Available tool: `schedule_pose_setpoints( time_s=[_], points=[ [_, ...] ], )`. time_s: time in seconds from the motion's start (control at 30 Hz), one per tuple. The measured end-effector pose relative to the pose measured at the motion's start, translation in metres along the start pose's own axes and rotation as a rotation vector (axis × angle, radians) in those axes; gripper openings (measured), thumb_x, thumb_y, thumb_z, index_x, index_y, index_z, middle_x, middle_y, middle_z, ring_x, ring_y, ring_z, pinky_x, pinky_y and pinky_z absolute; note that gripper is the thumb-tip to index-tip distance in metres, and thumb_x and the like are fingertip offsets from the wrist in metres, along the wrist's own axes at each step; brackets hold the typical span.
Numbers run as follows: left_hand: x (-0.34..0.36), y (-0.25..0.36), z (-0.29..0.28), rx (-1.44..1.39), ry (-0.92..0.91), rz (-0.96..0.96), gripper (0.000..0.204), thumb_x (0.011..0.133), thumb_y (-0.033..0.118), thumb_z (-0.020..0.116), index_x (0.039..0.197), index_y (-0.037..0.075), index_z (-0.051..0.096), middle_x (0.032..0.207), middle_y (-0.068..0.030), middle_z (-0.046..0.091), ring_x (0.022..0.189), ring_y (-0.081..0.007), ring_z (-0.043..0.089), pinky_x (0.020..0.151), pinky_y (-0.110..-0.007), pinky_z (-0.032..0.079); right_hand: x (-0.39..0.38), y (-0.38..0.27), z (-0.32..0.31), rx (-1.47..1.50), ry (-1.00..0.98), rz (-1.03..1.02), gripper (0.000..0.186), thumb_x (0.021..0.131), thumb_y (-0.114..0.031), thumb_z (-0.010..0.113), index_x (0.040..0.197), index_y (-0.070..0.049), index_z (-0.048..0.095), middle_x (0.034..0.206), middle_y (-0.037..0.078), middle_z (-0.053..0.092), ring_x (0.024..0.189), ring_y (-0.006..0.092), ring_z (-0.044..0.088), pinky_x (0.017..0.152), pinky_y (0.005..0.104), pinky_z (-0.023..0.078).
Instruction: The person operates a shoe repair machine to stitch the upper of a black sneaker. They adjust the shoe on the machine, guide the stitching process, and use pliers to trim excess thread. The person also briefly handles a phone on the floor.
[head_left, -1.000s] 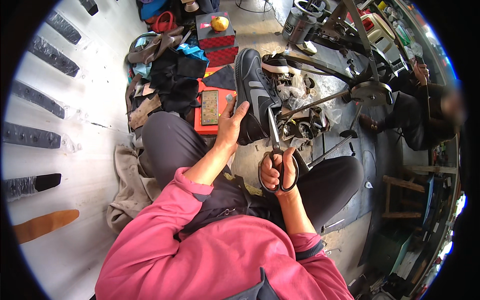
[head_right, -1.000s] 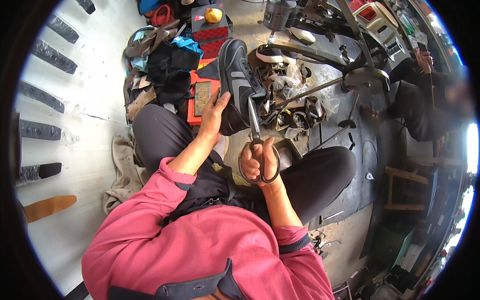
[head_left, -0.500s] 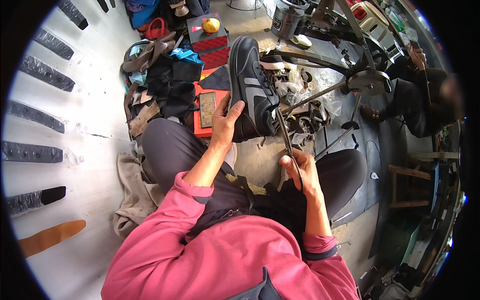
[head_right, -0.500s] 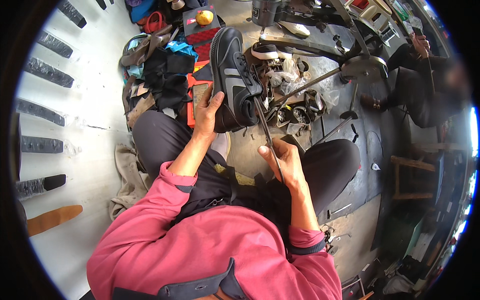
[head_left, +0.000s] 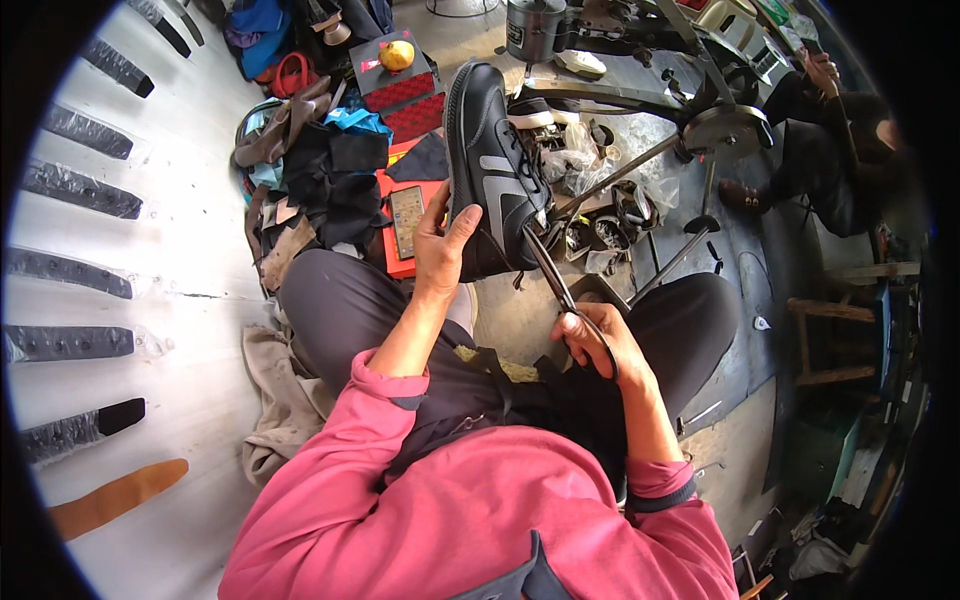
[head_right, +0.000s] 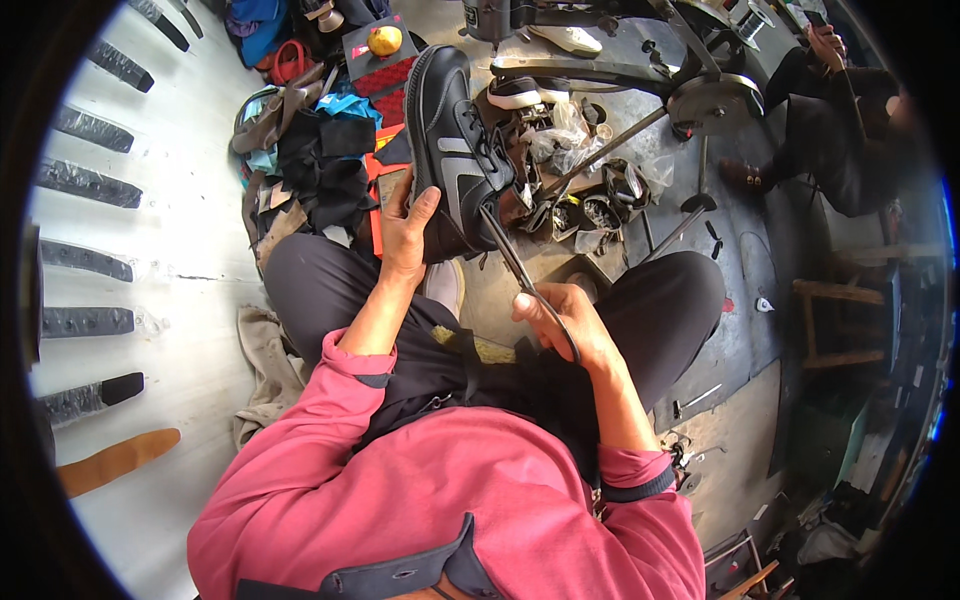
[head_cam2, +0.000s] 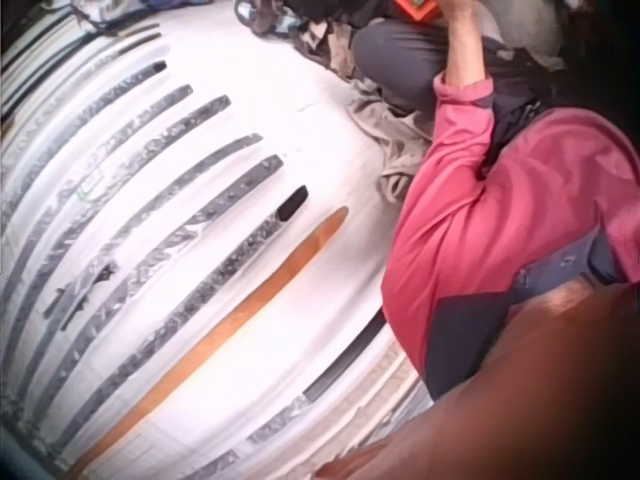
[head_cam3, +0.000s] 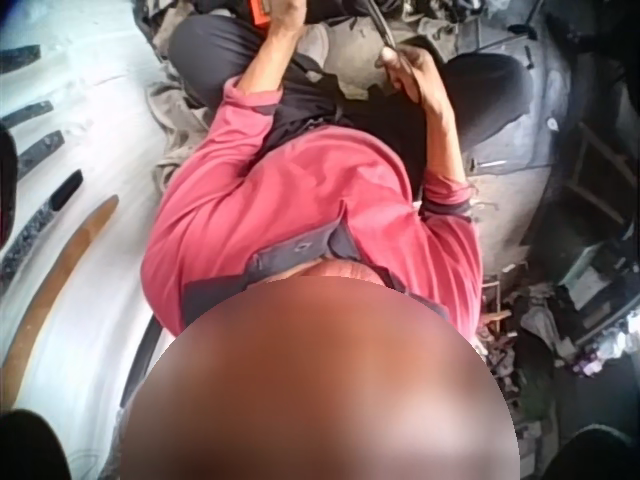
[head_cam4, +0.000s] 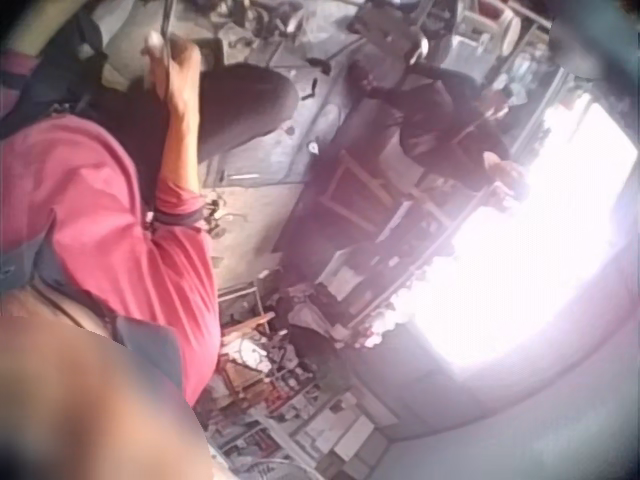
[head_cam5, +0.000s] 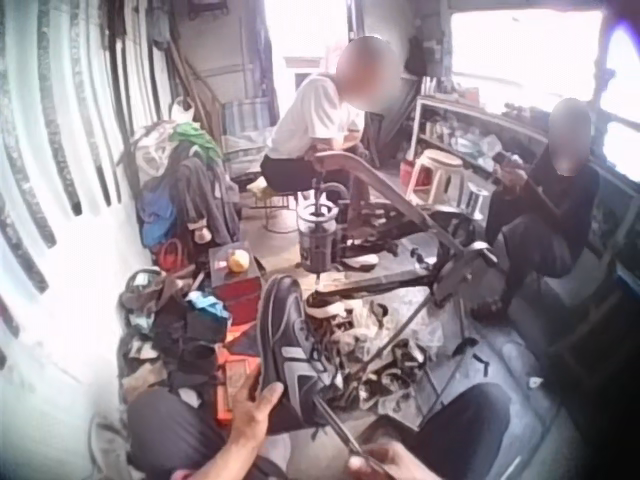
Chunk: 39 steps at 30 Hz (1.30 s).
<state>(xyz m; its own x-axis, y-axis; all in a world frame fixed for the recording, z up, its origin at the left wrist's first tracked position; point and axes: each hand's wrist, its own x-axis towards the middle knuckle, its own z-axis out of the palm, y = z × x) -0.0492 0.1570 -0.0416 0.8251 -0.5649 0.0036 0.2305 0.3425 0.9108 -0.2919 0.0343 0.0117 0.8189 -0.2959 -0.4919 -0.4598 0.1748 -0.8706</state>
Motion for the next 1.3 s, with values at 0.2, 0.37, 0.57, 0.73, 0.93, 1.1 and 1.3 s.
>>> schedule_pose_setpoints(
  time_s=[0.2,0.37,0.57,0.73,0.93,1.1,1.3],
  points=[
    [0.002,0.001,0.001,0.010,-0.005,0.032,0.063,0.095,0.022,0.081,0.148,-0.002,0.056,0.136,-0.0079,0.064,0.121,-0.0142,0.061,0.106,-0.029,0.046,0.000,0.001,-0.003,0.044,-0.041,-0.025,0.057,0.100,-0.056,0.068,0.091,0.000,0.071,0.062,-0.001,0.053,0.053,0.0082,0.049,0.052,0.0241,0.038],
    [0.000,0.000,0.001,0.015,0.015,0.034,0.063,0.095,0.020,0.081,0.147,-0.003,0.055,0.136,-0.0083,0.064,0.122,-0.0148,0.060,0.106,-0.030,0.046,-0.001,-0.001,-0.002,0.015,-0.032,0.010,0.061,0.099,-0.059,0.067,0.092,0.001,0.071,0.061,-0.001,0.052,0.052,0.0081,0.048,0.051,0.0245,0.037],
    [0.002,-0.001,0.000,0.014,-0.009,0.008,0.060,0.096,0.017,0.078,0.147,-0.003,0.055,0.136,-0.0087,0.064,0.122,-0.0152,0.060,0.106,-0.030,0.046,-0.002,-0.004,-0.003,-0.019,-0.037,0.013,0.065,0.098,-0.063,0.066,0.092,0.002,0.071,0.061,-0.001,0.051,0.053,0.0083,0.048,0.052,0.0250,0.037],
    [0.000,-0.002,-0.001,-0.099,-0.025,-0.052,0.064,0.096,0.021,0.079,0.150,-0.002,0.053,0.135,-0.0074,0.066,0.119,-0.0152,0.062,0.106,-0.029,0.046,0.003,-0.002,-0.005,-0.015,-0.084,-0.029,0.063,0.102,-0.061,0.061,0.090,0.000,0.071,0.060,0.000,0.052,0.054,0.0085,0.049,0.052,0.0255,0.038],
    [0.003,-0.008,-0.006,-0.103,-0.064,-0.062,0.059,0.100,0.022,0.075,0.149,-0.002,0.054,0.137,-0.0070,0.065,0.120,-0.0159,0.062,0.107,-0.029,0.046,0.003,-0.005,-0.006,0.106,-0.163,-0.084,0.068,0.104,-0.064,0.056,0.090,0.001,0.070,0.054,-0.002,0.047,0.049,0.0079,0.044,0.050,0.0276,0.035],
    [0.002,-0.011,-0.008,-0.084,-0.131,-0.081,0.058,0.101,0.021,0.073,0.150,-0.002,0.052,0.139,-0.0077,0.064,0.123,-0.0165,0.061,0.108,-0.031,0.046,0.001,-0.011,-0.011,0.133,-0.229,-0.075,0.071,0.106,-0.064,0.050,0.090,0.002,0.070,0.053,-0.001,0.048,0.047,0.0089,0.045,0.048,0.0284,0.036],
    [0.000,-0.007,-0.001,-0.061,-0.163,-0.111,0.058,0.102,0.019,0.070,0.152,-0.002,0.049,0.140,-0.0087,0.064,0.122,-0.0185,0.062,0.107,-0.032,0.048,0.006,-0.008,-0.009,0.075,-0.184,-0.050,0.070,0.104,-0.064,0.054,0.088,0.002,0.069,0.051,0.000,0.049,0.044,0.0102,0.046,0.045,0.0293,0.036]
  ],
)
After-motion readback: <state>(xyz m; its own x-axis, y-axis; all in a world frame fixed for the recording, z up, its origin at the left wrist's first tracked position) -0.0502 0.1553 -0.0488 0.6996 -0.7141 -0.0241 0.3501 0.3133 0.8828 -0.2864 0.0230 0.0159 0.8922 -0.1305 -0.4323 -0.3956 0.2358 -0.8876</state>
